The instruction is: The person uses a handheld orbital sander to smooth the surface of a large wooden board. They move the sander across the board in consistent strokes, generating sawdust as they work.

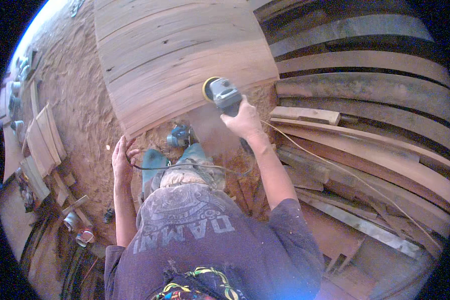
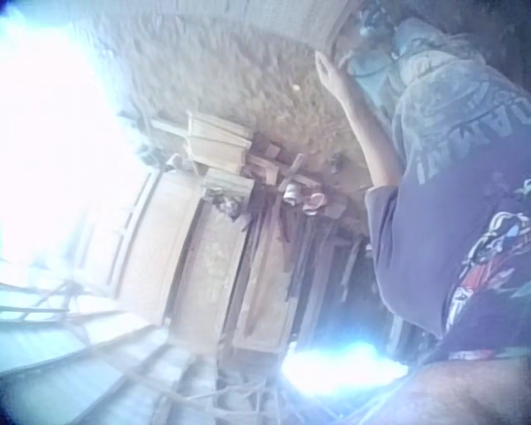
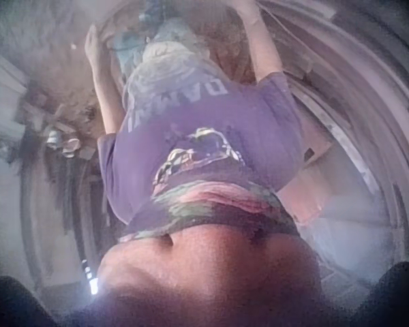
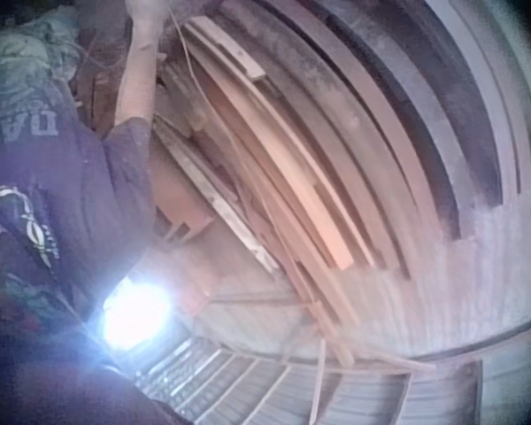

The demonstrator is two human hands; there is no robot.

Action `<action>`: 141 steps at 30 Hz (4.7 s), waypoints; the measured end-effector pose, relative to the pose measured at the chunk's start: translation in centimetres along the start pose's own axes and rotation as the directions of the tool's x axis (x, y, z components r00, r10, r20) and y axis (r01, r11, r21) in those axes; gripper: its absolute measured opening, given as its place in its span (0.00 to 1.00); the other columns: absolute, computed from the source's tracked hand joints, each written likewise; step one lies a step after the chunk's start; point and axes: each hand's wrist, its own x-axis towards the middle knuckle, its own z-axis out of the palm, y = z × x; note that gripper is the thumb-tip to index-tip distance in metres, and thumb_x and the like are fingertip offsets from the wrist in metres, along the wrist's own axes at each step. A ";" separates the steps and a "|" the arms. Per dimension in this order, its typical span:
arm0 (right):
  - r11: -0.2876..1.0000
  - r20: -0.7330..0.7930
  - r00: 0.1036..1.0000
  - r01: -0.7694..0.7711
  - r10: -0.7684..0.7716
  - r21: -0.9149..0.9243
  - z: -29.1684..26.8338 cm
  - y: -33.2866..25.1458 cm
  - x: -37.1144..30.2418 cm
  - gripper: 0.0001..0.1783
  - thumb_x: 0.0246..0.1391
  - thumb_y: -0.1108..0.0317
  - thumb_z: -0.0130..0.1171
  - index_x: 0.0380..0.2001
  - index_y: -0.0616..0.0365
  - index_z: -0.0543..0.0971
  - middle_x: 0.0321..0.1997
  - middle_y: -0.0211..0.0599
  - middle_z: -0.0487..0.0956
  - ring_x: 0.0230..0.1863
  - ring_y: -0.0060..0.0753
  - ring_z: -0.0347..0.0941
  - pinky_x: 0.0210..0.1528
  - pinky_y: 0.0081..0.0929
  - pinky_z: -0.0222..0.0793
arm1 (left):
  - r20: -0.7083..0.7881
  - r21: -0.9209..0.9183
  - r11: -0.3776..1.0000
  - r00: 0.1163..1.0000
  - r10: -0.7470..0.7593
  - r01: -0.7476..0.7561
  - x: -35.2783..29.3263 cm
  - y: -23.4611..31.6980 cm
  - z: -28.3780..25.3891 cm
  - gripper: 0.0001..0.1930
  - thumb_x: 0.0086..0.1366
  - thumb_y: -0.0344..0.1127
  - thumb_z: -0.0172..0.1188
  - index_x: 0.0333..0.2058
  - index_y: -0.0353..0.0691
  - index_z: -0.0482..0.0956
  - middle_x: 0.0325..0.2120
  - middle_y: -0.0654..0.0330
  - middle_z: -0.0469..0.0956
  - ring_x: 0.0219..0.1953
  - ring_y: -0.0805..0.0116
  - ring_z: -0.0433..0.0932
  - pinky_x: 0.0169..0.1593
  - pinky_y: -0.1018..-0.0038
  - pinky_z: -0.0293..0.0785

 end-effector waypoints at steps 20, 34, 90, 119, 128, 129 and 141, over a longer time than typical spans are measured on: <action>0.996 0.220 0.972 0.085 -0.083 0.001 4.9 -9.4 -1.1 0.47 0.51 0.51 0.79 0.65 0.71 0.73 0.51 0.69 0.88 0.56 0.66 0.88 0.61 0.52 0.84 | 0.021 -0.095 0.989 0.994 -0.108 0.109 1.4 -0.3 0.8 0.29 0.87 0.55 0.53 0.71 0.39 0.75 0.55 0.53 0.88 0.32 0.70 0.88 0.21 0.80 0.67; 0.994 0.078 0.996 0.050 -0.043 -0.096 1.1 -3.8 2.5 0.42 0.48 0.54 0.77 0.61 0.66 0.75 0.51 0.69 0.88 0.56 0.70 0.87 0.62 0.56 0.83 | 0.030 -0.041 0.999 0.999 -0.023 0.024 1.8 -1.7 1.0 0.22 0.84 0.43 0.62 0.69 0.38 0.79 0.54 0.61 0.87 0.34 0.75 0.85 0.25 0.83 0.65; 0.977 0.336 0.920 0.215 -0.201 -0.004 8.3 -17.0 3.3 0.42 0.52 0.54 0.78 0.63 0.68 0.74 0.50 0.67 0.88 0.57 0.66 0.87 0.61 0.54 0.82 | 0.027 -0.044 0.980 0.981 -0.194 0.195 2.6 -1.5 -1.2 0.23 0.79 0.46 0.70 0.65 0.42 0.84 0.52 0.62 0.89 0.35 0.73 0.85 0.28 0.82 0.68; 0.670 0.025 0.981 -0.151 0.194 0.727 -9.0 5.3 13.4 0.19 0.62 0.57 0.80 0.42 0.60 0.84 0.33 0.33 0.85 0.28 0.28 0.83 0.32 0.31 0.80 | -0.080 -0.377 0.906 0.981 0.178 -0.195 -1.5 9.8 -3.2 0.25 0.81 0.43 0.65 0.70 0.38 0.78 0.56 0.57 0.88 0.34 0.80 0.81 0.23 0.87 0.67; 0.966 0.132 0.960 0.232 -0.246 0.114 5.7 -13.8 7.4 0.38 0.53 0.53 0.82 0.60 0.65 0.81 0.53 0.54 0.90 0.52 0.49 0.90 0.58 0.44 0.83 | 0.129 0.483 0.875 0.991 -0.023 -0.043 5.3 7.0 -1.7 0.33 0.74 0.49 0.74 0.68 0.33 0.80 0.51 0.54 0.90 0.32 0.75 0.86 0.33 0.79 0.76; 0.979 0.243 0.948 0.199 -0.206 0.051 7.7 -16.5 7.0 0.44 0.51 0.50 0.82 0.64 0.66 0.77 0.54 0.65 0.89 0.59 0.59 0.88 0.62 0.49 0.83 | 0.158 0.504 0.862 0.986 -0.044 -0.042 5.5 6.8 -1.2 0.34 0.73 0.49 0.76 0.68 0.32 0.81 0.48 0.55 0.91 0.32 0.75 0.85 0.36 0.77 0.78; 0.987 0.164 0.981 0.120 -0.101 -0.110 4.5 -16.9 9.5 0.39 0.51 0.56 0.78 0.62 0.66 0.76 0.50 0.68 0.88 0.57 0.70 0.86 0.61 0.55 0.82 | 0.156 0.632 0.771 0.987 -0.031 -0.076 6.9 5.3 0.9 0.23 0.67 0.46 0.79 0.50 0.31 0.89 0.36 0.55 0.90 0.36 0.70 0.87 0.39 0.70 0.83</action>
